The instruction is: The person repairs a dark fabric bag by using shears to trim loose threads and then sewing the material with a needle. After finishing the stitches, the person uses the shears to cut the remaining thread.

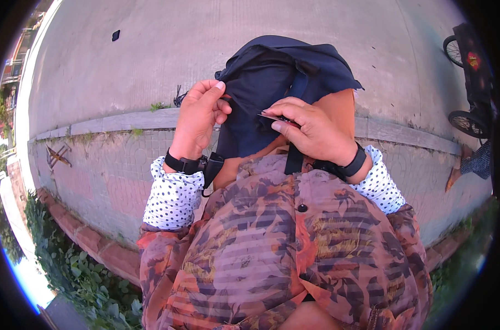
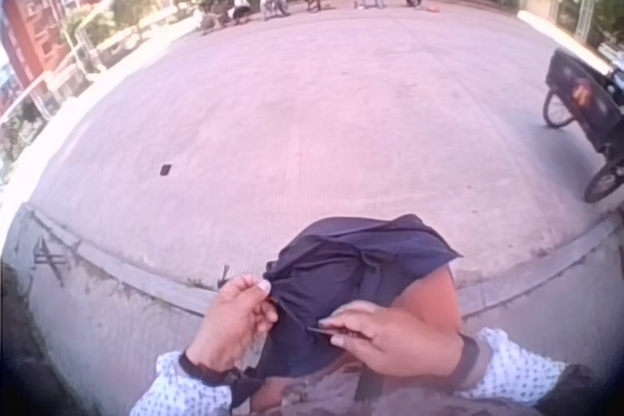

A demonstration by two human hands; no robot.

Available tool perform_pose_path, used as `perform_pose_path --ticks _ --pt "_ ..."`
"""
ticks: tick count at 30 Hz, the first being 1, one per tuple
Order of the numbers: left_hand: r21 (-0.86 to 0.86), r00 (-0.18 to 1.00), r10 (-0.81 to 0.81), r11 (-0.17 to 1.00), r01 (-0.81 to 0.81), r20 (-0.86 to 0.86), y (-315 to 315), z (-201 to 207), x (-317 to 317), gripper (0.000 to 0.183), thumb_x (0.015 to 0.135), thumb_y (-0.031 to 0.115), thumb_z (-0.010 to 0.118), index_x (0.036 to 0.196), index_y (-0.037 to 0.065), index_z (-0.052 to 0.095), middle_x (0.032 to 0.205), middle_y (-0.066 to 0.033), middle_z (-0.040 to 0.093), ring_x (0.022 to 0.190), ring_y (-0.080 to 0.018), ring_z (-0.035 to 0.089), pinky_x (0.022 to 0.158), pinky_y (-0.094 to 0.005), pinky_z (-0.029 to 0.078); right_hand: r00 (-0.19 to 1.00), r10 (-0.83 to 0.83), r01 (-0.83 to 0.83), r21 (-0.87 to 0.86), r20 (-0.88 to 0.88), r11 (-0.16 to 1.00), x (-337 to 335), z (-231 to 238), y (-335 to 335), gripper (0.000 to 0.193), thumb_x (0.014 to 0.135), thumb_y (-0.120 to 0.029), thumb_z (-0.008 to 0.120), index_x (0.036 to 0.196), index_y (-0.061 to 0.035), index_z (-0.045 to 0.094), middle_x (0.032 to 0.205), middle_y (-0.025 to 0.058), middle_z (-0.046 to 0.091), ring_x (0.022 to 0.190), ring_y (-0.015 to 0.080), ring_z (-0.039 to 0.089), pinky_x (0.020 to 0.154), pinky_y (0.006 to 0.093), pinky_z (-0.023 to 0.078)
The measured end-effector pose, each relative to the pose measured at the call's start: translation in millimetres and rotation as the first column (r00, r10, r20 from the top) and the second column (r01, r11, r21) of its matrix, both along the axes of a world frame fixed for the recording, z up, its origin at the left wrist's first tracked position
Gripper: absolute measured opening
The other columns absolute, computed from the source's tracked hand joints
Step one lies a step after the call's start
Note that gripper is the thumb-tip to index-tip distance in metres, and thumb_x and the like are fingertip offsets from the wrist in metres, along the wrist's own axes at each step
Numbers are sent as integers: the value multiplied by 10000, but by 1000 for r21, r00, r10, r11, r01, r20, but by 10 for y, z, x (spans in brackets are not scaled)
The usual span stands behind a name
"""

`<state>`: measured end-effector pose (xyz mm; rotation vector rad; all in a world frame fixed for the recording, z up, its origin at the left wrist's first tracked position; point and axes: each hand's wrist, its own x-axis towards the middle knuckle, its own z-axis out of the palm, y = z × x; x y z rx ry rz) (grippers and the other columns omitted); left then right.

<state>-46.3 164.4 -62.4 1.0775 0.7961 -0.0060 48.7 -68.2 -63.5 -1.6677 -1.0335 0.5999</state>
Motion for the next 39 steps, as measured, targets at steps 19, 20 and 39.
perform_pose_path --ticks 19,20,39 --pt "182 970 -164 963 196 -179 20 112 -92 275 1023 328 581 971 58 592 695 -17 604 514 -75 521 454 -209 363 997 45 -47 -23 -67 999 64 -116 3 209 927 -96 670 1121 -26 701 1047 115 644 911 265 655 799 327 524" --pt "146 923 -293 931 335 -250 -21 152 -80 332 1032 380 556 933 65 595 659 -19 599 471 -72 501 424 -206 338 998 40 -42 -41 -54 998 92 -153 16 216 931 -98 668 1136 -41 704 1054 115 645 918 265 658 805 325 524" --pt "895 909 -416 409 177 10 32 77 201 336 888 173 735 1179 29 649 1083 -46 623 895 -115 564 789 -262 480 945 -297 300 2 136 954 123 33 -430 213 899 -81 694 1108 -39 690 1116 86 629 1031 228 649 848 304 531"
